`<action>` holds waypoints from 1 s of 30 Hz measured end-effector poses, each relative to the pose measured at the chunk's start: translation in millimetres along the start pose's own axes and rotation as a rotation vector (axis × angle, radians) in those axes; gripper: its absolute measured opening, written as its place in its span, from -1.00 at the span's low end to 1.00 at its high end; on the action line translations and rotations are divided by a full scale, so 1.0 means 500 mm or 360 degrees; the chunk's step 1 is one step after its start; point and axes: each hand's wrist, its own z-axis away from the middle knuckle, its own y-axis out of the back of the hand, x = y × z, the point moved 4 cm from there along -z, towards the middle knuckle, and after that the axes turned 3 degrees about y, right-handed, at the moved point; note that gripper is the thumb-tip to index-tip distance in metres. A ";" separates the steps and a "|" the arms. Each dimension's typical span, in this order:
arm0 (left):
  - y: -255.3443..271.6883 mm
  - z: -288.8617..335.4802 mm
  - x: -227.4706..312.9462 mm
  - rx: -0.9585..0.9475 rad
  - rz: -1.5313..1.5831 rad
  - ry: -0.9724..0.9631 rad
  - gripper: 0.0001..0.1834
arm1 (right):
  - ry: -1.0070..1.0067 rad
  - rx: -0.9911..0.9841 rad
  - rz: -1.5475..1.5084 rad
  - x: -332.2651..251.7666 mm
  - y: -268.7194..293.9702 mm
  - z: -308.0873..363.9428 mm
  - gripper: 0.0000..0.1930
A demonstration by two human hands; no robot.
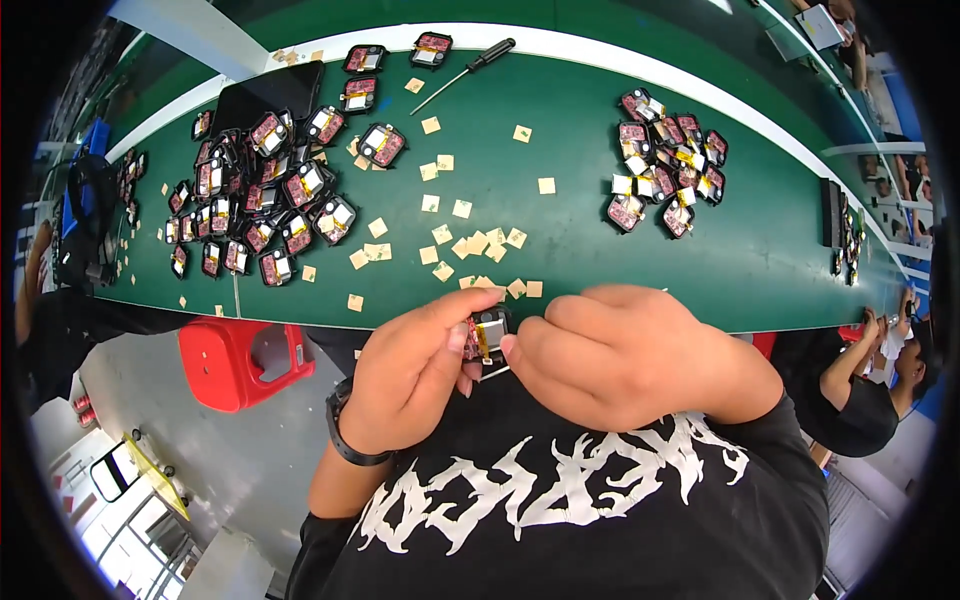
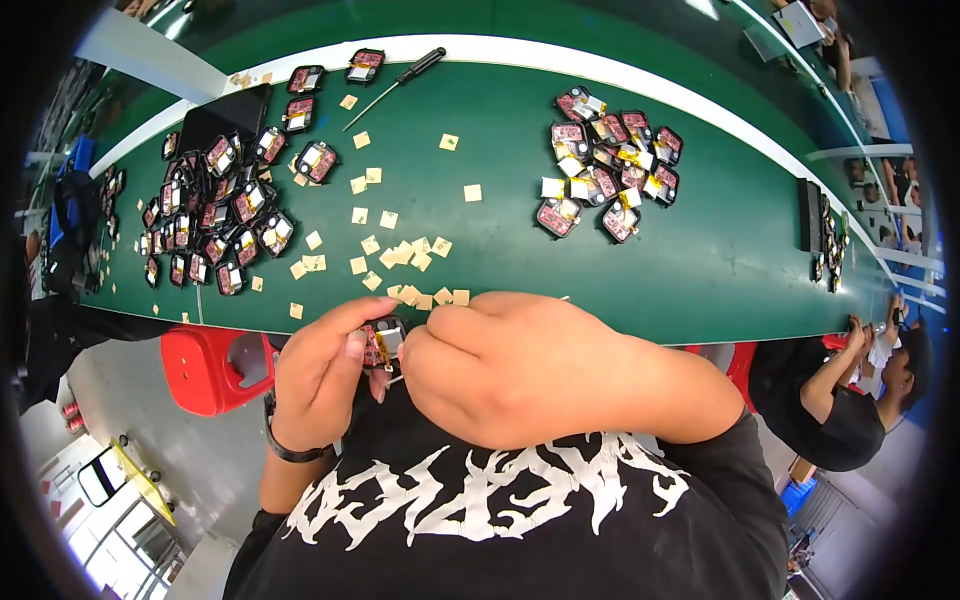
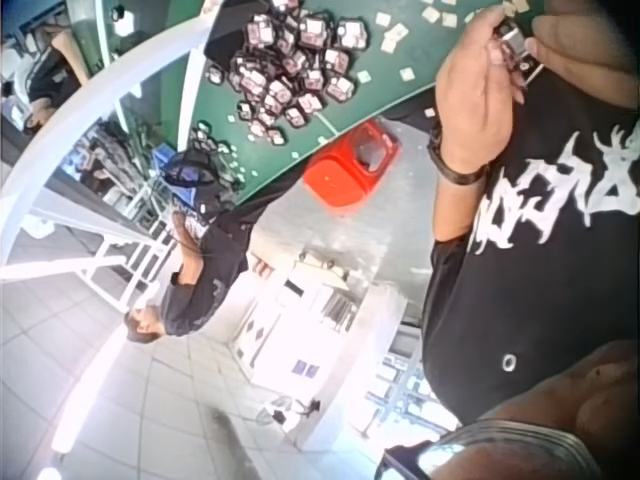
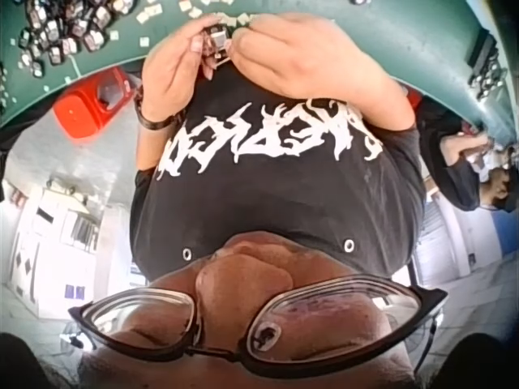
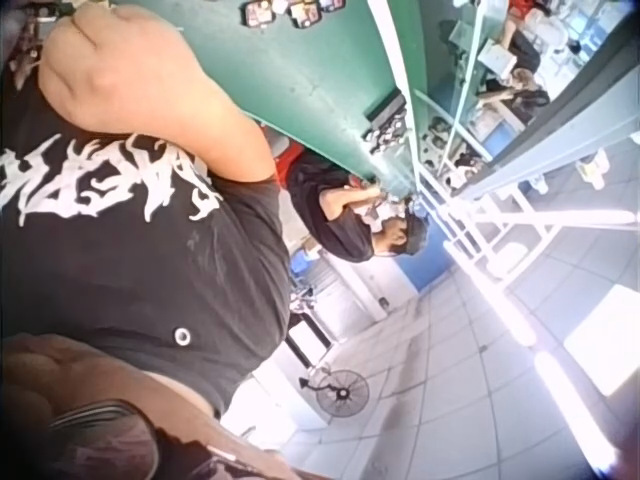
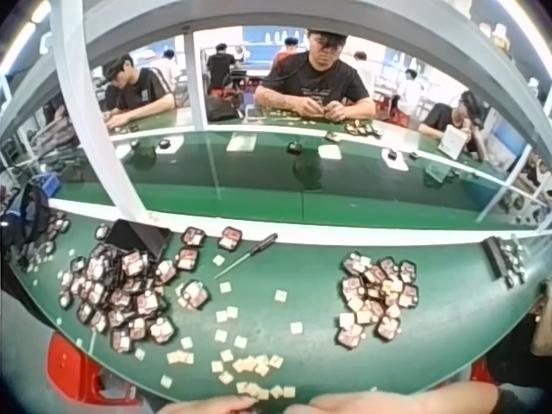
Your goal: The recorder is assembling small electronic components by attaching small yellow stickers to the internal parts of plastic housings.
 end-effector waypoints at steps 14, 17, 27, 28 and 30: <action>0.039 0.005 -0.019 0.0283 0.0326 0.0323 -0.65 | -0.0470 0.0143 0.0204 0.007 0.010 0.006 -0.70; 0.041 0.003 -0.011 0.0269 0.0265 0.0277 -0.65 | -0.0434 0.0200 0.0150 0.008 0.003 0.008 -0.67; 0.043 0.015 0.007 0.0266 0.0403 0.0291 -0.51 | -0.0368 0.0208 0.0097 -0.005 -0.013 -0.016 -0.66; 0.044 0.018 0.009 0.0231 0.0388 0.0233 -0.48 | -0.0363 0.0207 0.0094 -0.005 -0.013 -0.019 -0.66; 0.045 0.022 0.011 0.0245 0.0269 0.0234 -0.45 | -0.0370 0.0175 0.0088 -0.006 -0.013 -0.024 -0.66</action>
